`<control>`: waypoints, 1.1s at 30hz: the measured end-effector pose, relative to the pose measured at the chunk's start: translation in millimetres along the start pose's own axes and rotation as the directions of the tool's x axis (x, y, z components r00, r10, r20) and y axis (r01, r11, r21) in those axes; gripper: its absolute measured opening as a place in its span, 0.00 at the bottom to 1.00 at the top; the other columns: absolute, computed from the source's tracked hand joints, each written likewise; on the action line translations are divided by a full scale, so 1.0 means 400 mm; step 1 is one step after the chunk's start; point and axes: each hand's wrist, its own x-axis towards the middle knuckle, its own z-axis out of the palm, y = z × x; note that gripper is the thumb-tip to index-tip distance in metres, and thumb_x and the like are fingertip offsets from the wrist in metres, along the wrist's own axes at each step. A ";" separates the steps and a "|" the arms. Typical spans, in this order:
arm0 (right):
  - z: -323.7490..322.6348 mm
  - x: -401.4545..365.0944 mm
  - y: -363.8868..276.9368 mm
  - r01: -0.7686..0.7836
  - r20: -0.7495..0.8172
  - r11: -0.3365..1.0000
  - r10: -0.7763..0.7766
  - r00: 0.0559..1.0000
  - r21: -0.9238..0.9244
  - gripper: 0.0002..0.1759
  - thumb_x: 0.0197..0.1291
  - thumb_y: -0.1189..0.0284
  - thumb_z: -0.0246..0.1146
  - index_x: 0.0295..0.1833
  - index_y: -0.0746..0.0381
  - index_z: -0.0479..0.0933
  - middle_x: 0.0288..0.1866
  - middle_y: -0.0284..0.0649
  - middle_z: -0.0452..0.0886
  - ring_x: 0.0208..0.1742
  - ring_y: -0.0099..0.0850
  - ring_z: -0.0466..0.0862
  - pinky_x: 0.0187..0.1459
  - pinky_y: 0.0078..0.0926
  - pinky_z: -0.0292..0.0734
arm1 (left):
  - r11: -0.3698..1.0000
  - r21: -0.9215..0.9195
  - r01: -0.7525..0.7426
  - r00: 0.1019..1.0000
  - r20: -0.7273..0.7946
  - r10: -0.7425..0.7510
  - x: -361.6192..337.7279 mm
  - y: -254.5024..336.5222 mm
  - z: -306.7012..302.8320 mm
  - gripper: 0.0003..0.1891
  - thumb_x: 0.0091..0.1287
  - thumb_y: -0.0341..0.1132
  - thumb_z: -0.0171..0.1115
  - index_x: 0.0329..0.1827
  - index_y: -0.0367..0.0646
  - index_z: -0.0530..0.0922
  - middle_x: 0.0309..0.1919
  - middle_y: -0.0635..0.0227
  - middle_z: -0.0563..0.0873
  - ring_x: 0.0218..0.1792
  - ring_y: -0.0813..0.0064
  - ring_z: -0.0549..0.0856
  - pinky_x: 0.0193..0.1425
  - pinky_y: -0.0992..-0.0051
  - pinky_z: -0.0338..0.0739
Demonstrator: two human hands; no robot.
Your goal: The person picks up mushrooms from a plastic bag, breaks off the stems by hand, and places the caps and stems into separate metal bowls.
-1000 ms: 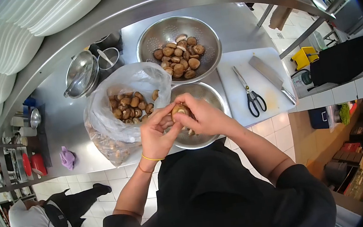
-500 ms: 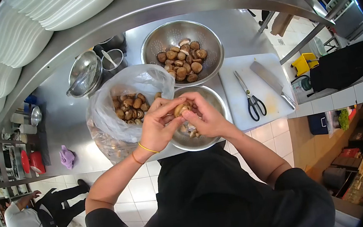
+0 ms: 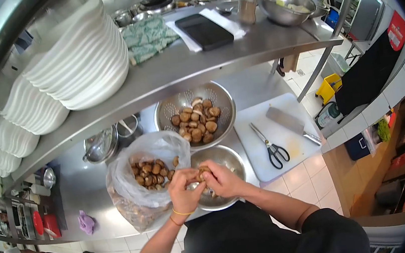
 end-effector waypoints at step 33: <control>-0.041 0.062 -0.104 -0.118 -0.134 0.993 0.117 0.984 0.002 0.19 0.71 0.60 0.59 0.53 0.65 0.71 0.32 0.54 0.84 0.34 0.54 0.85 0.36 0.45 0.79 | 0.453 -0.849 0.273 0.887 0.039 -0.461 0.026 0.029 0.038 0.14 0.69 0.22 0.62 0.57 0.37 0.74 0.52 0.58 0.84 0.52 0.69 0.85 0.54 0.68 0.83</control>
